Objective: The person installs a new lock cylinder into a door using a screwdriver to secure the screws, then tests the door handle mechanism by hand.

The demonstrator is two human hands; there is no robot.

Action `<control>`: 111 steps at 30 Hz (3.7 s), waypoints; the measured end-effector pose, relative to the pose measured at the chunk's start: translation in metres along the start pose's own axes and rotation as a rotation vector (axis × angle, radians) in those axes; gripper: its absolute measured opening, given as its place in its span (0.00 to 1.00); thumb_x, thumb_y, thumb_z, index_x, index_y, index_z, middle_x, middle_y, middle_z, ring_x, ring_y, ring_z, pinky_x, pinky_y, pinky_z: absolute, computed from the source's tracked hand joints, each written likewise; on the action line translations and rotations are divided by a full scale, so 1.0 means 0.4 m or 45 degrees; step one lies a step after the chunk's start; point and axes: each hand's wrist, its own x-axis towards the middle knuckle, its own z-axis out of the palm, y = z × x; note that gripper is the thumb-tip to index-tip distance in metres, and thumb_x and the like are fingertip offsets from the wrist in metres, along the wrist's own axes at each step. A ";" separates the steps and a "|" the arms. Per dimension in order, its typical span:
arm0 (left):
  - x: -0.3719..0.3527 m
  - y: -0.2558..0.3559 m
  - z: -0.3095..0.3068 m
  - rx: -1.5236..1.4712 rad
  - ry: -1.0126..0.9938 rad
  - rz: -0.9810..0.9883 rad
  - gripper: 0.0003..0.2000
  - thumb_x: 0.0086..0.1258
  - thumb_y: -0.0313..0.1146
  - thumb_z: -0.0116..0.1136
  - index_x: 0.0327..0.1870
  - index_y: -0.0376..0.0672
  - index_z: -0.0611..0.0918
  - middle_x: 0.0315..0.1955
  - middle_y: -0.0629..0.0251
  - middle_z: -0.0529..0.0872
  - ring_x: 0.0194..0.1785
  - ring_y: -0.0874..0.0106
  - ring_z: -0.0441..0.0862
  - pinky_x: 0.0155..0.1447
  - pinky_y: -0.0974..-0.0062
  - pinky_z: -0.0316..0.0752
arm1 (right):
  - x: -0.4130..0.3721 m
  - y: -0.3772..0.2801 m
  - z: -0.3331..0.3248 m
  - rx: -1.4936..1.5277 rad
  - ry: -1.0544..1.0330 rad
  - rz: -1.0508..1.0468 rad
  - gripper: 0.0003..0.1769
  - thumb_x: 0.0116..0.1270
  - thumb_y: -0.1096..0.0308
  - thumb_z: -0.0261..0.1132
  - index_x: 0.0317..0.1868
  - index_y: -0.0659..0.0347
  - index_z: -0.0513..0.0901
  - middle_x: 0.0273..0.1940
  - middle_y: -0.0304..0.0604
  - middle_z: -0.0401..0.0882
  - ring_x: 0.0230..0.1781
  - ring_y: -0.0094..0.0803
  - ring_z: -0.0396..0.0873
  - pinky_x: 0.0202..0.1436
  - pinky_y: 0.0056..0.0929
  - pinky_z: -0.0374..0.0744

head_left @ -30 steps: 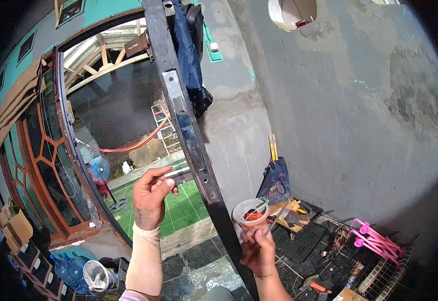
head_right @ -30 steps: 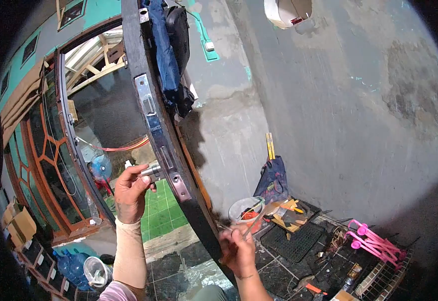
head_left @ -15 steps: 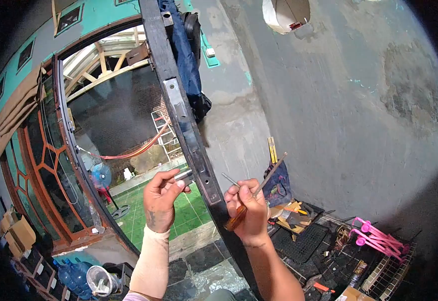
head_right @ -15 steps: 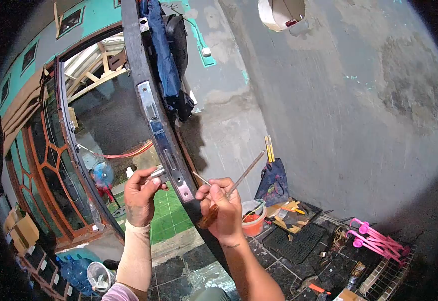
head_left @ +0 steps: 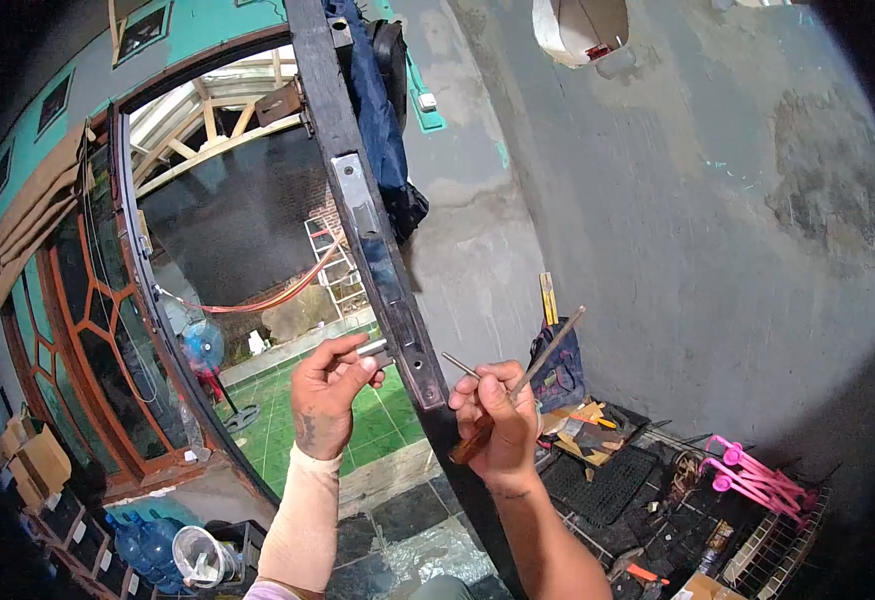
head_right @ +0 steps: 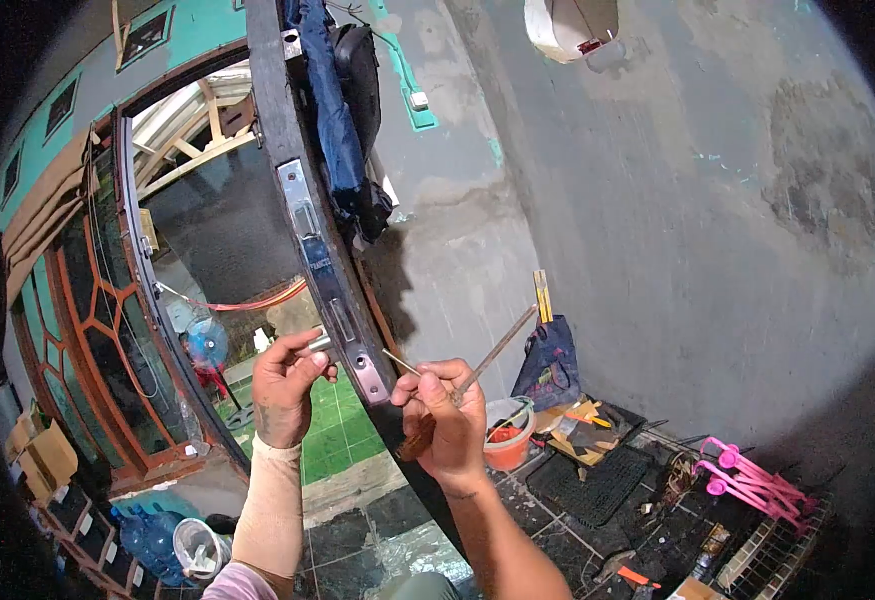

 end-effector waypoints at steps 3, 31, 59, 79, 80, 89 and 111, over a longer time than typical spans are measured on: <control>-0.001 0.001 0.004 0.012 0.045 0.018 0.14 0.69 0.20 0.64 0.55 0.30 0.82 0.37 0.61 0.87 0.36 0.72 0.85 0.44 0.75 0.82 | 0.000 0.001 -0.001 0.013 -0.005 0.000 0.12 0.75 0.64 0.66 0.49 0.62 0.77 0.37 0.50 0.85 0.24 0.25 0.79 0.24 0.20 0.76; -0.001 -0.040 0.031 -0.131 0.193 0.110 0.13 0.67 0.21 0.67 0.51 0.33 0.85 0.34 0.63 0.87 0.33 0.76 0.82 0.40 0.77 0.79 | -0.018 0.021 0.010 -0.062 -0.012 -0.012 0.15 0.74 0.61 0.67 0.50 0.61 0.76 0.35 0.50 0.86 0.19 0.22 0.76 0.22 0.20 0.75; 0.000 -0.050 0.052 -0.198 0.229 0.158 0.12 0.68 0.21 0.67 0.51 0.32 0.84 0.34 0.63 0.87 0.34 0.76 0.82 0.42 0.76 0.80 | 0.057 0.004 0.034 0.181 0.163 0.364 0.12 0.78 0.56 0.61 0.44 0.55 0.76 0.39 0.41 0.79 0.30 0.24 0.75 0.23 0.20 0.71; 0.000 -0.056 0.016 -0.182 0.080 0.132 0.14 0.70 0.22 0.66 0.55 0.32 0.81 0.36 0.64 0.85 0.38 0.76 0.83 0.45 0.77 0.82 | 0.174 0.074 -0.008 -0.678 -0.509 -0.160 0.09 0.75 0.67 0.67 0.42 0.63 0.77 0.28 0.33 0.76 0.23 0.16 0.71 0.23 0.18 0.70; 0.001 -0.057 0.014 -0.176 0.077 0.144 0.14 0.70 0.22 0.66 0.54 0.32 0.81 0.36 0.64 0.85 0.38 0.77 0.83 0.45 0.77 0.82 | 0.176 0.079 -0.007 -0.665 -0.520 -0.192 0.09 0.75 0.67 0.67 0.42 0.63 0.77 0.28 0.32 0.76 0.22 0.16 0.71 0.23 0.17 0.70; 0.005 -0.044 -0.014 -0.191 0.037 0.183 0.11 0.71 0.26 0.66 0.50 0.33 0.80 0.36 0.65 0.85 0.38 0.78 0.82 0.42 0.78 0.81 | 0.178 0.150 -0.001 -0.652 -0.453 -0.438 0.13 0.72 0.64 0.70 0.37 0.64 0.77 0.26 0.32 0.78 0.23 0.15 0.72 0.26 0.17 0.70; -0.007 -0.048 -0.054 -0.137 0.048 0.189 0.09 0.72 0.21 0.61 0.50 0.34 0.78 0.35 0.69 0.81 0.35 0.81 0.78 0.42 0.83 0.76 | 0.155 0.183 0.034 -0.786 -0.395 -0.636 0.13 0.72 0.64 0.70 0.38 0.66 0.80 0.30 0.36 0.83 0.31 0.20 0.78 0.37 0.21 0.76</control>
